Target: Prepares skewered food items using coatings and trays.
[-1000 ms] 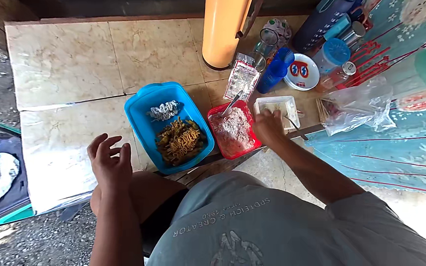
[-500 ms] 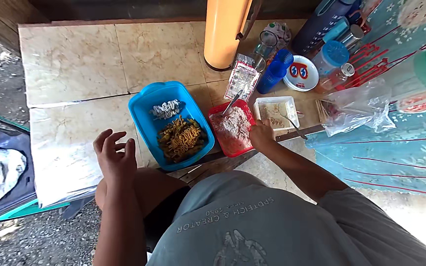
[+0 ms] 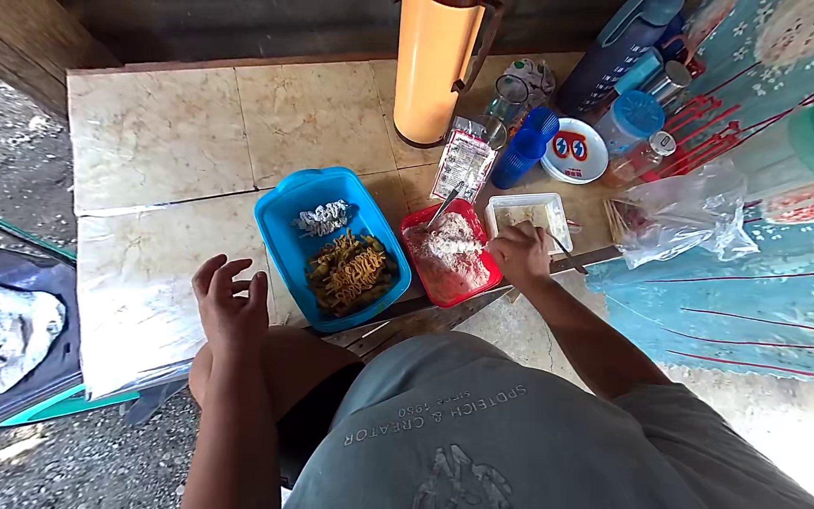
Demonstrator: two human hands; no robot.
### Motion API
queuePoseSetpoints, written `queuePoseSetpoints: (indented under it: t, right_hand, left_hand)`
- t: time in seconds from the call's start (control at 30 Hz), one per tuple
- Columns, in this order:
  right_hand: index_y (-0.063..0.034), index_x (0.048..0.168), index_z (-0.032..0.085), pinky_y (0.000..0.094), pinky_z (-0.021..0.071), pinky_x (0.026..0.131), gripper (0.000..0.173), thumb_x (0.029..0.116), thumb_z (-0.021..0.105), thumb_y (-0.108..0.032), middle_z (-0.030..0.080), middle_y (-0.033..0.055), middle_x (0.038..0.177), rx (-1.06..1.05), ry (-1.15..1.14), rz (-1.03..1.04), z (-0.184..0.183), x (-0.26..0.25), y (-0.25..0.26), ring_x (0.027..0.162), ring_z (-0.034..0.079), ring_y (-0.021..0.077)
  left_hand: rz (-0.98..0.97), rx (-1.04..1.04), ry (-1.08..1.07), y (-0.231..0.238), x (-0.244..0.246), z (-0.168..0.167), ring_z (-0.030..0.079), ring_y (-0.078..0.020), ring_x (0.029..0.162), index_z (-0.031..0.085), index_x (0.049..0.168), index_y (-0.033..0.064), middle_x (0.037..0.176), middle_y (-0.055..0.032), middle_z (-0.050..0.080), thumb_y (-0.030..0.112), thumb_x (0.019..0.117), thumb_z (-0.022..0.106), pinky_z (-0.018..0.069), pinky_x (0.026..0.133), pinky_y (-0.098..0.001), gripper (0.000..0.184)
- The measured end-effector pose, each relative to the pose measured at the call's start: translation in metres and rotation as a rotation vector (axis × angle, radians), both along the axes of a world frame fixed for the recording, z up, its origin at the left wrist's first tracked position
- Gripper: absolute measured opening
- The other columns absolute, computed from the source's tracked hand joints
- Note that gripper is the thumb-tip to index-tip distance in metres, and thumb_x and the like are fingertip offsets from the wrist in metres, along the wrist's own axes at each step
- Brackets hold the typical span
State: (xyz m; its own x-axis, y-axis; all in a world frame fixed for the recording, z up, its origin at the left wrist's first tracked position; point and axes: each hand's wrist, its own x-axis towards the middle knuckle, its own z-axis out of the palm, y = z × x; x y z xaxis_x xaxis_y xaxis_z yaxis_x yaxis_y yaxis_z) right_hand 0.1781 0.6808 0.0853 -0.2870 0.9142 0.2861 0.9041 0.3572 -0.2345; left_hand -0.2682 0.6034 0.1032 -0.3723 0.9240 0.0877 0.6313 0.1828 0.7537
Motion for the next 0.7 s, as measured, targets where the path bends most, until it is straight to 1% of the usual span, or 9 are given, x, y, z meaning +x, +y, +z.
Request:
queuePoseSetpoints:
  t: [0.07,0.17,0.3,0.37,0.43,0.47,0.6,0.63,0.7]
  right_hand:
    - [-0.0071,0.089,0.078,0.0575,0.0500,0.088,0.015,0.0967,0.066,-0.013,0.076,0.0121,0.096,0.162,-0.060,0.055,-0.022,0.004,0.000,0.102,0.069,0.0376]
    - [-0.0093,0.089,0.079,0.0550,0.0499,0.087,0.015,0.0962,0.066,-0.015,0.077,0.0105,0.095,0.259,-0.066,0.086,-0.016,0.003,-0.001,0.100,0.069,0.0355]
    - [-0.0067,0.091,0.076,0.0580,0.0488,0.089,0.011,0.0956,0.066,-0.007,0.073,0.0125,0.096,0.139,-0.229,0.153,-0.018,0.007,0.000,0.098,0.069,0.0357]
    - [-0.0070,0.090,0.075,0.0583,0.0480,0.090,0.011,0.0956,0.066,-0.008,0.074,0.0117,0.097,0.117,-0.242,0.145,-0.022,0.007,0.000,0.099,0.069,0.0347]
    - [-0.0068,0.088,0.075,0.0595,0.0465,0.092,0.013,0.0956,0.067,-0.013,0.074,0.0118,0.097,0.106,-0.221,0.109,-0.024,0.006,-0.001,0.099,0.068,0.0351]
    - [-0.0067,0.087,0.075,0.0597,0.0460,0.092,0.013,0.0954,0.068,-0.015,0.074,0.0118,0.098,0.100,-0.216,0.092,-0.025,0.006,-0.002,0.100,0.068,0.0352]
    - [-0.0066,0.087,0.075,0.0597,0.0454,0.092,0.015,0.0956,0.067,-0.015,0.074,0.0119,0.094,0.097,-0.190,0.064,-0.023,0.007,0.000,0.099,0.068,0.0350]
    - [-0.0068,0.087,0.076,0.0599,0.0456,0.090,0.015,0.0955,0.066,-0.015,0.074,0.0118,0.094,0.098,-0.149,0.041,-0.021,0.007,0.001,0.099,0.069,0.0350]
    - [-0.0070,0.091,0.078,0.0619,0.0445,0.093,0.018,0.0970,0.065,-0.017,0.076,0.0123,0.099,0.020,-0.031,-0.045,-0.011,0.007,0.003,0.103,0.068,0.0362]
  left_hand:
    - [-0.003,-0.005,0.008,0.000,0.002,0.001,0.066,-0.0217,0.099,0.061,0.128,-0.0026,0.153,-0.0262,0.039,0.019,0.1035,0.057,0.0562,0.077,-0.0324,0.033]
    - [-0.002,0.011,0.020,0.000,0.000,-0.002,0.066,-0.0213,0.097,0.062,0.128,-0.0027,0.152,-0.0264,0.040,0.019,0.1032,0.058,0.0563,0.075,-0.0318,0.033]
    - [0.005,-0.013,0.024,0.001,-0.001,-0.003,0.066,-0.0198,0.096,0.061,0.128,-0.0015,0.153,-0.0251,0.039,0.019,0.1035,0.058,0.0563,0.075,-0.0313,0.032]
    - [0.002,-0.024,0.033,0.002,0.000,-0.002,0.066,-0.0210,0.098,0.061,0.129,-0.0015,0.154,-0.0252,0.039,0.019,0.1038,0.058,0.0569,0.076,-0.0323,0.032]
    - [-0.008,-0.042,0.039,0.001,0.001,0.001,0.067,-0.0262,0.101,0.061,0.129,-0.0027,0.154,-0.0268,0.039,0.018,0.1036,0.058,0.0579,0.079,-0.0372,0.033]
    - [-0.008,-0.045,0.040,0.001,0.002,0.002,0.067,-0.0268,0.102,0.061,0.129,-0.0029,0.154,-0.0269,0.039,0.018,0.1036,0.058,0.0578,0.080,-0.0378,0.033]
    - [0.005,-0.037,0.029,0.000,0.004,0.004,0.066,-0.0239,0.099,0.061,0.129,-0.0033,0.153,-0.0262,0.039,0.018,0.1035,0.058,0.0570,0.078,-0.0347,0.033]
    - [0.002,-0.035,0.034,0.001,0.004,0.003,0.067,-0.0233,0.098,0.061,0.129,-0.0030,0.153,-0.0263,0.039,0.018,0.1035,0.058,0.0573,0.077,-0.0345,0.033]
    - [0.001,-0.041,0.038,0.001,0.004,0.002,0.067,-0.0229,0.097,0.061,0.129,-0.0025,0.154,-0.0264,0.039,0.018,0.1038,0.058,0.0573,0.077,-0.0348,0.033]
